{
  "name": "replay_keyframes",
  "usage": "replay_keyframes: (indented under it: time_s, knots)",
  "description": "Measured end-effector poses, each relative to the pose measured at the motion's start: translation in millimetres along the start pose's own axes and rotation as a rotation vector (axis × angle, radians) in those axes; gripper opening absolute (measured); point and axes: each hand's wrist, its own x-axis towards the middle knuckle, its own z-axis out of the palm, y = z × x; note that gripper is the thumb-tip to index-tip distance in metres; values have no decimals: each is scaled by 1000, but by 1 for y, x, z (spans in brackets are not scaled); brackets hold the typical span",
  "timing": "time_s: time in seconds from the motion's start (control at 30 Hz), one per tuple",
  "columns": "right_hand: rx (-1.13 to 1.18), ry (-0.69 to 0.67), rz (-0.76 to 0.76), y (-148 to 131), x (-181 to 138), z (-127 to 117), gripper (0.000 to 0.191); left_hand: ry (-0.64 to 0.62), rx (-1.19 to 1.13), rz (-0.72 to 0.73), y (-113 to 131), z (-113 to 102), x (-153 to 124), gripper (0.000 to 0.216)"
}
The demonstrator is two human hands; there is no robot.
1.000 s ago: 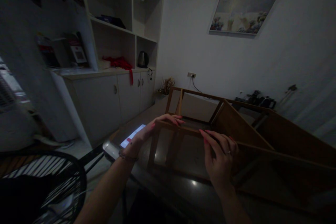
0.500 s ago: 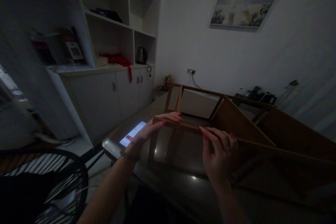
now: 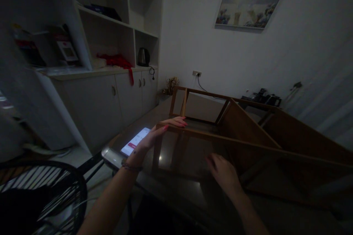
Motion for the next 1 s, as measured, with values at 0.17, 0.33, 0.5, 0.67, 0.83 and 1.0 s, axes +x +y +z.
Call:
replay_keyframes:
  time_s: [0.17,0.33,0.5,0.67,0.83,1.0]
  knots:
    - [-115,-371,129,-9,6,12,24,-8,1,2,-1,-1,2,48]
    - [-173,-615,199,-16,14,22,31,31,-2,-9,0,2,0,49]
    - [-153,-722,149,-11,16,27,37,21,2,-19,2,3,-1,51]
    - [-104,-681,59,-5,15,27,36,61,-29,-58,3,4,-4,53]
    - [-16,-530,-13,0,16,24,34,15,-55,-71,1,2,-5,60]
    - [91,-295,-50,4,15,21,17,17,5,-51,5,2,-4,55]
